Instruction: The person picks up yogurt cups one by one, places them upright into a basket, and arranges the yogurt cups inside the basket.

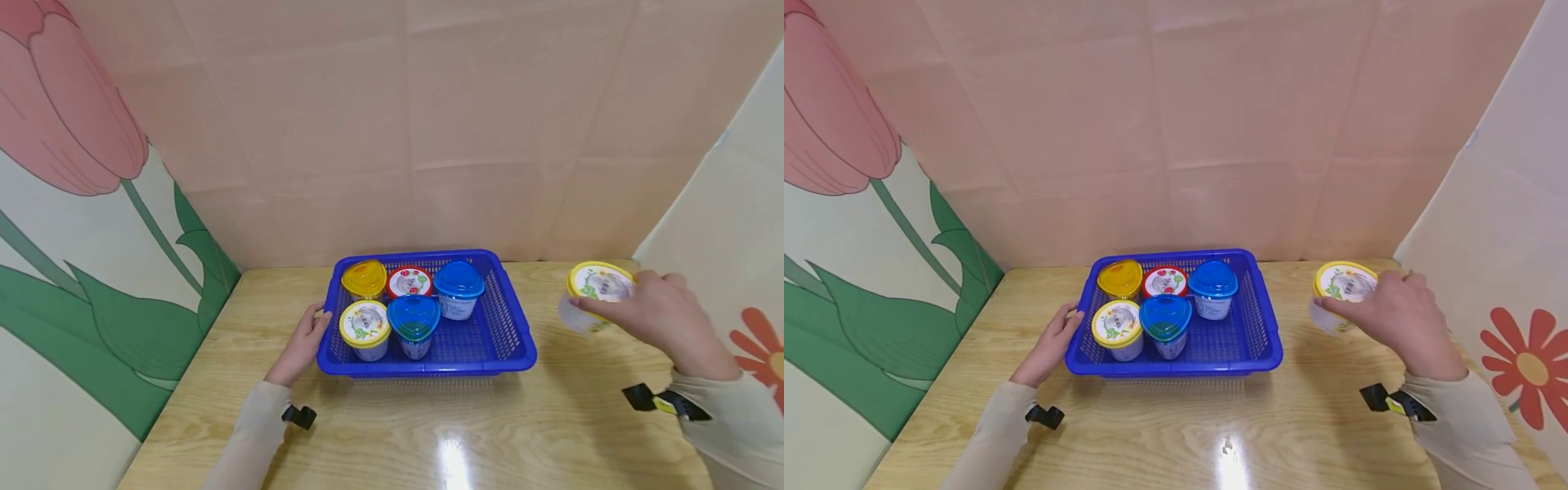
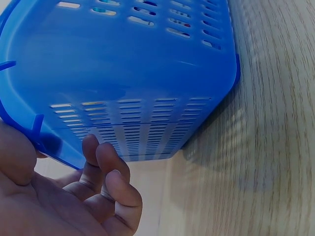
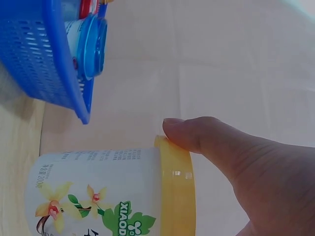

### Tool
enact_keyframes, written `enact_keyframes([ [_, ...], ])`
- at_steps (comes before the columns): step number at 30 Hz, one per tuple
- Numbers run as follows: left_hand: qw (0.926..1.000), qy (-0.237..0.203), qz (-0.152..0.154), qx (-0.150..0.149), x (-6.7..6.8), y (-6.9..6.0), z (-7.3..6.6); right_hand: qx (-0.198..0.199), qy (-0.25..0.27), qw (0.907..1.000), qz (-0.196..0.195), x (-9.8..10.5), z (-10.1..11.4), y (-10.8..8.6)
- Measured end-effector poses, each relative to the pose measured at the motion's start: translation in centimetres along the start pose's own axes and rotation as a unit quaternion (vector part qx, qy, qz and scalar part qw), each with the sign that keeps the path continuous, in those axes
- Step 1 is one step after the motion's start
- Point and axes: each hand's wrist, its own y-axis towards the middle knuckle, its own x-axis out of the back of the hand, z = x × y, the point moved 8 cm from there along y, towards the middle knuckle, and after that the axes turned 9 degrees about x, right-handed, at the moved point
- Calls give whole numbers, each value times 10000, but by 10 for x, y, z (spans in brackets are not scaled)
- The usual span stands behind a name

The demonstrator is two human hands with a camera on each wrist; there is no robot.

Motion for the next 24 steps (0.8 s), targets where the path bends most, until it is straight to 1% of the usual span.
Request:
enact_keyframes([
  [7,9997,-82,-142,-174,1,22,26,192,13,9998,-72,4,12,1],
  [13,9998,18,-163,-142,2,21,26,430,44,9989,-193,9,26,5],
  [17,9997,104,-181,-125,3,20,25,536,172,9981,-241,11,35,7],
  [24,9999,18,-109,-113,2,20,25,602,432,9970,-222,12,49,8],
])
